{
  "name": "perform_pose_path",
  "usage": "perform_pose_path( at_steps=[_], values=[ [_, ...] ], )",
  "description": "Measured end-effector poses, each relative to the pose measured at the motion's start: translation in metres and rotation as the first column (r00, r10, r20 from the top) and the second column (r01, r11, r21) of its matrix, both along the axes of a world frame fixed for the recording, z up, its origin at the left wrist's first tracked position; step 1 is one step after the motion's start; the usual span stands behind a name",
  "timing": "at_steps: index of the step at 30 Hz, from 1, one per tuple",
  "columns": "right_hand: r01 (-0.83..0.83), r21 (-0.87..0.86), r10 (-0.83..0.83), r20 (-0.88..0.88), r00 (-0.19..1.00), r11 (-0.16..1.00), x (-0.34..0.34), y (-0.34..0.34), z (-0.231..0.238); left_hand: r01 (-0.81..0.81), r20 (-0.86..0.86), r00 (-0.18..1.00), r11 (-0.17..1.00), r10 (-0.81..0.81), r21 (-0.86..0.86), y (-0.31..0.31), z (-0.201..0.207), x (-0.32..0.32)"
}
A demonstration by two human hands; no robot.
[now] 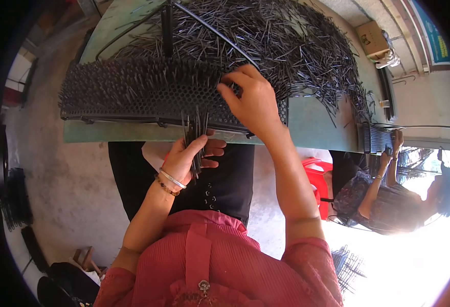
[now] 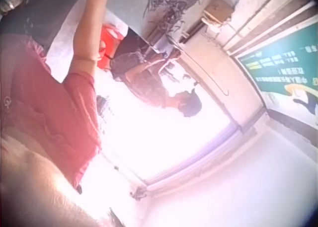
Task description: Inserting metal spikes into a perforated plastic base to assemble bird deterrent strips.
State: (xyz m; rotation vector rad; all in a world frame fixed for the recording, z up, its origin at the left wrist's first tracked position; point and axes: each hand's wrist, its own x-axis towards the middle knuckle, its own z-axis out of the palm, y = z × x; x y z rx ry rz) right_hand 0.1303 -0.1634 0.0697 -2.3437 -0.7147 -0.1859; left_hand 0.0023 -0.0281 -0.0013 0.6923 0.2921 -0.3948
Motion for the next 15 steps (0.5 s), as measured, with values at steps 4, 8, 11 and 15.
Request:
perform_pose_path(
  at_steps=[4, 8, 11, 15],
  values=[
    [-0.101, 0.094, 0.130, -0.389, 0.912, 0.990, -0.018, -0.011, -0.007, 0.032, 0.069, 0.997, 0.999, -0.031, -0.001, -0.004, 0.009, 0.001],
    [0.103, 0.351, 0.200, -0.722, 0.662, 0.931, -0.026, -0.022, -0.016, 0.065, 0.073, 0.995, 0.998, -0.066, 0.020, -0.010, 0.012, 0.001],
    [0.112, 0.313, 0.156, -0.714, 0.683, 0.943, -0.025, -0.032, -0.019, 0.052, 0.011, 0.999, 0.998, -0.053, 0.026, -0.016, 0.007, 0.003],
    [0.160, 0.488, 0.103, -0.467, 0.878, 0.858, -0.011, -0.042, -0.012, 0.005, -0.062, 0.998, 0.999, -0.002, 0.041, -0.023, 0.009, 0.010]
  ],
)
